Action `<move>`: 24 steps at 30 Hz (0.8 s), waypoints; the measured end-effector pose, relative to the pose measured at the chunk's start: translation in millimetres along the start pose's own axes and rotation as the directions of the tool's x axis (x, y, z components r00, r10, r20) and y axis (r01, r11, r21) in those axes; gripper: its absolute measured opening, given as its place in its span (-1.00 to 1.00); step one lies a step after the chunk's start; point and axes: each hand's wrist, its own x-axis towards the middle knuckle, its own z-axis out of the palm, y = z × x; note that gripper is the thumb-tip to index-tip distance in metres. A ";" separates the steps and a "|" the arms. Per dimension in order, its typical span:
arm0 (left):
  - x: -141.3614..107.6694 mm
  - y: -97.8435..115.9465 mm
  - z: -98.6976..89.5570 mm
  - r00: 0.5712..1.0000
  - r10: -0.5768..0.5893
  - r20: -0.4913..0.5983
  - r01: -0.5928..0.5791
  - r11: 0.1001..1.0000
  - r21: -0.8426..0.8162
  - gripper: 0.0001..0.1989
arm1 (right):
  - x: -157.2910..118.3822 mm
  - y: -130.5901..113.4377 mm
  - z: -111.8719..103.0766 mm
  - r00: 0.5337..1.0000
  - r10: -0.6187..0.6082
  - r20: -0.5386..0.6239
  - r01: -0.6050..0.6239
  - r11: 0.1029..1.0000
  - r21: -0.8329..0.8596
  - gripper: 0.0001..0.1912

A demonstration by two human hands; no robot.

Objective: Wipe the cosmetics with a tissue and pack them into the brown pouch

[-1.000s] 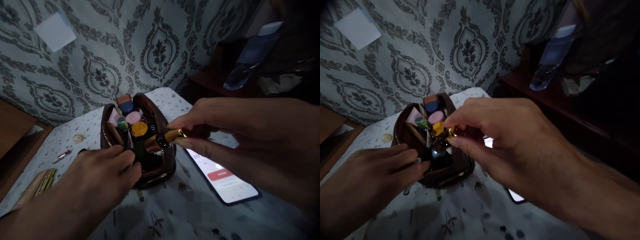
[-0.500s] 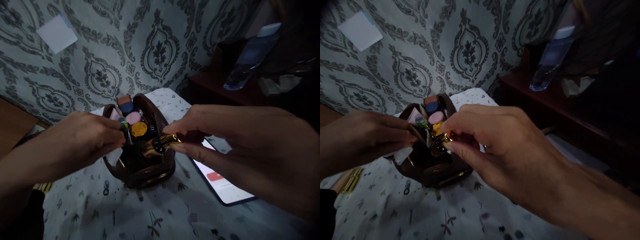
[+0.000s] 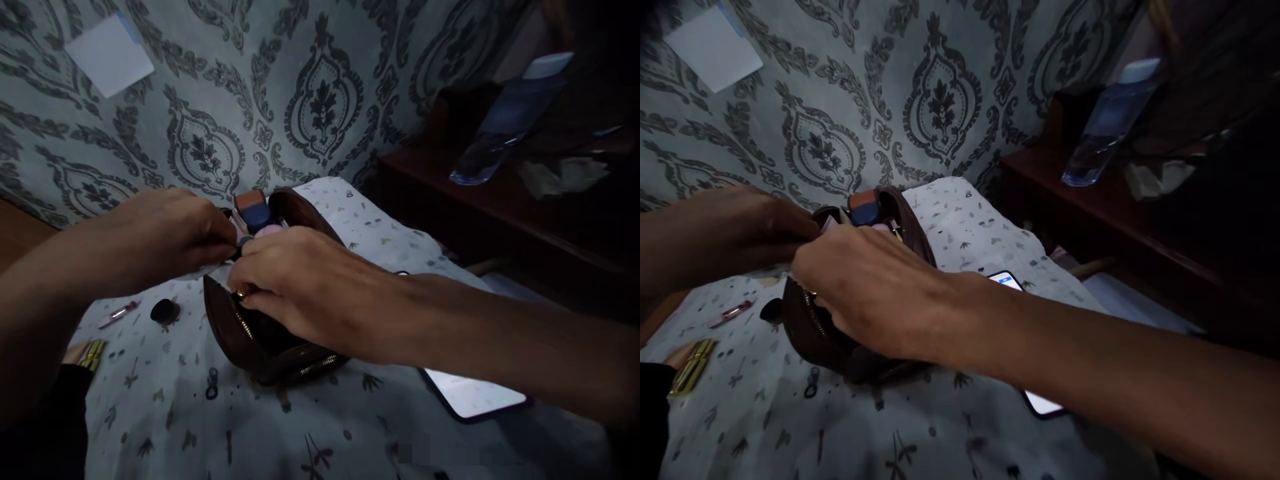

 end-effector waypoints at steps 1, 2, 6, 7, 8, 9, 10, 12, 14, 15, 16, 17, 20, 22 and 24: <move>1.5 -0.1 -0.9 0.997 0.016 0.076 -0.018 1.000 0.014 -0.81 | 5.9 1.5 3.1 1.000 0.005 0.030 -0.004 1.000 -0.011 -0.83; 2.4 -0.3 -1.3 0.993 0.023 0.118 -0.026 1.000 0.018 -0.82 | 11.0 3.4 6.3 0.999 0.010 0.053 -0.009 1.000 -0.022 -0.84; 1.7 -0.9 -0.1 0.993 -0.011 0.120 0.013 1.000 -0.014 -0.76 | 23.0 11.5 17.8 0.994 -0.002 0.109 0.008 0.999 -0.054 -0.83; 1.3 -0.7 0.3 0.993 -0.022 0.119 0.023 1.000 -0.009 -0.73 | 24.6 12.9 19.9 0.993 -0.016 0.117 0.023 0.998 -0.058 -0.81; 0.9 -0.4 0.6 0.992 -0.032 0.119 0.033 0.999 0.000 -0.71 | 26.1 13.8 21.5 0.992 -0.030 0.125 0.038 0.997 -0.061 -0.80; 0.7 0.0 0.7 0.993 -0.039 0.114 0.038 0.999 0.007 -0.70 | 27.5 14.3 22.6 0.991 -0.040 0.129 0.049 0.997 -0.066 -0.79; 0.6 0.4 0.8 0.994 -0.041 0.106 0.041 0.999 0.007 -0.70 | 28.9 14.4 23.4 0.990 -0.044 0.133 0.054 0.996 -0.074 -0.78; 0.8 1.1 1.1 0.994 -0.046 0.103 0.048 0.999 -0.014 -0.74 | 31.4 14.3 24.2 0.989 -0.046 0.140 0.061 0.993 -0.098 -0.76; 0.7 1.2 2.1 0.993 -0.051 0.109 0.056 0.998 -0.040 -0.78 | 32.9 14.5 24.7 0.989 -0.044 0.143 0.062 0.990 -0.124 -0.75; 0.4 1.1 2.9 0.993 -0.051 0.103 0.057 0.997 -0.049 -0.79 | 33.0 14.9 24.8 0.988 -0.044 0.147 0.064 0.989 -0.133 -0.75; -0.1 0.9 4.0 0.995 -0.048 0.091 0.054 0.997 -0.056 -0.79 | 32.5 15.4 24.6 0.988 -0.046 0.149 0.067 0.988 -0.139 -0.75; -0.8 0.8 5.1 0.997 -0.042 0.070 0.047 0.997 -0.062 -0.80 | 31.5 15.8 24.1 0.987 -0.047 0.151 0.069 0.987 -0.144 -0.75; -3.4 1.1 8.6 0.999 -0.038 0.002 0.038 0.997 -0.074 -0.81 | 26.2 16.0 19.6 0.986 -0.021 0.163 0.046 0.987 -0.154 -0.75; -4.8 1.8 10.1 0.999 -0.049 0.001 0.049 0.995 -0.088 -0.80 | 22.8 15.0 15.0 0.982 0.019 0.185 0.008 0.989 -0.145 -0.77; -5.2 2.5 10.8 0.995 -0.092 -0.047 0.085 0.989 -0.123 -0.78 | 21.0 13.8 11.2 0.978 0.049 0.202 -0.024 0.992 -0.122 -0.78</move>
